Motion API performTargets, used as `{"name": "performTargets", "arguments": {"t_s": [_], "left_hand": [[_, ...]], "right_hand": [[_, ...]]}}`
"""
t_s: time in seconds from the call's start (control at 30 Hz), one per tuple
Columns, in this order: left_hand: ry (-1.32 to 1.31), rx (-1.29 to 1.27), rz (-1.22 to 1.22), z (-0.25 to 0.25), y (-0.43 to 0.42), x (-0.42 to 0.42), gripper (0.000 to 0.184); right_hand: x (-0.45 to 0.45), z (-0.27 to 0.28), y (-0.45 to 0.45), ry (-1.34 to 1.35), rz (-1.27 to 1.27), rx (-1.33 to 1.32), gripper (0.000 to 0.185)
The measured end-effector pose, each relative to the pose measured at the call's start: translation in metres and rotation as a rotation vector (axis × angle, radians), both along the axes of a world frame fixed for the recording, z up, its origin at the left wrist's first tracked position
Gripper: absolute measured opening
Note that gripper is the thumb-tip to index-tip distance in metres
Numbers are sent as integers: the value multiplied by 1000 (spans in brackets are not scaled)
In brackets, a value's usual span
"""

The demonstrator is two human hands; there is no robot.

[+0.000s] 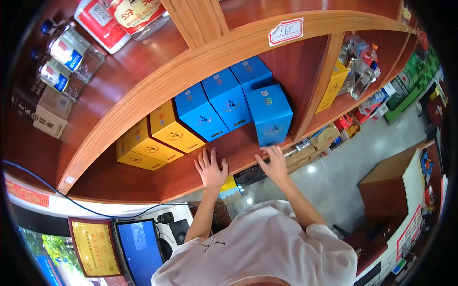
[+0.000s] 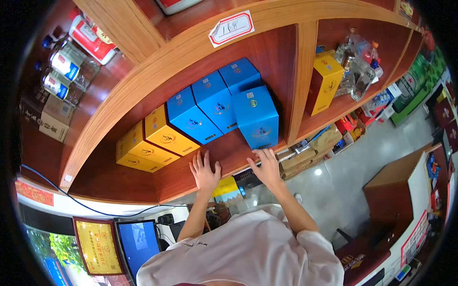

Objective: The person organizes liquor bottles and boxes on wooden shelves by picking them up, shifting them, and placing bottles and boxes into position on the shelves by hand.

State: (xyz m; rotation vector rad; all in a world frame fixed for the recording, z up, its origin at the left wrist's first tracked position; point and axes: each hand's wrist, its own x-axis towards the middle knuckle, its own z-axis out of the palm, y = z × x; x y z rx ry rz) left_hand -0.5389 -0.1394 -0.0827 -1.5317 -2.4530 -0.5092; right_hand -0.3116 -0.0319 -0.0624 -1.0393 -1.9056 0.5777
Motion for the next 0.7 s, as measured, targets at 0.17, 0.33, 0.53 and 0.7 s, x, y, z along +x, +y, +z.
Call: {"name": "performTargets", "arguments": {"t_s": [0.17, 0.33, 0.53, 0.7], "left_hand": [[6, 42, 9, 1, 11, -1, 57], [-72, 69, 25, 5, 5, 6, 54], [-156, 156, -121, 4, -2, -7, 43], [26, 86, -324, 30, 23, -49, 36]], "right_hand": [[-16, 13, 28, -200, -129, -106, 51], [-38, 2, 47, -223, -135, -129, 53], [-11, 12, 70, -244, -58, -124, 41], [-12, 0, 69, -116, -78, 48, 43]]}}
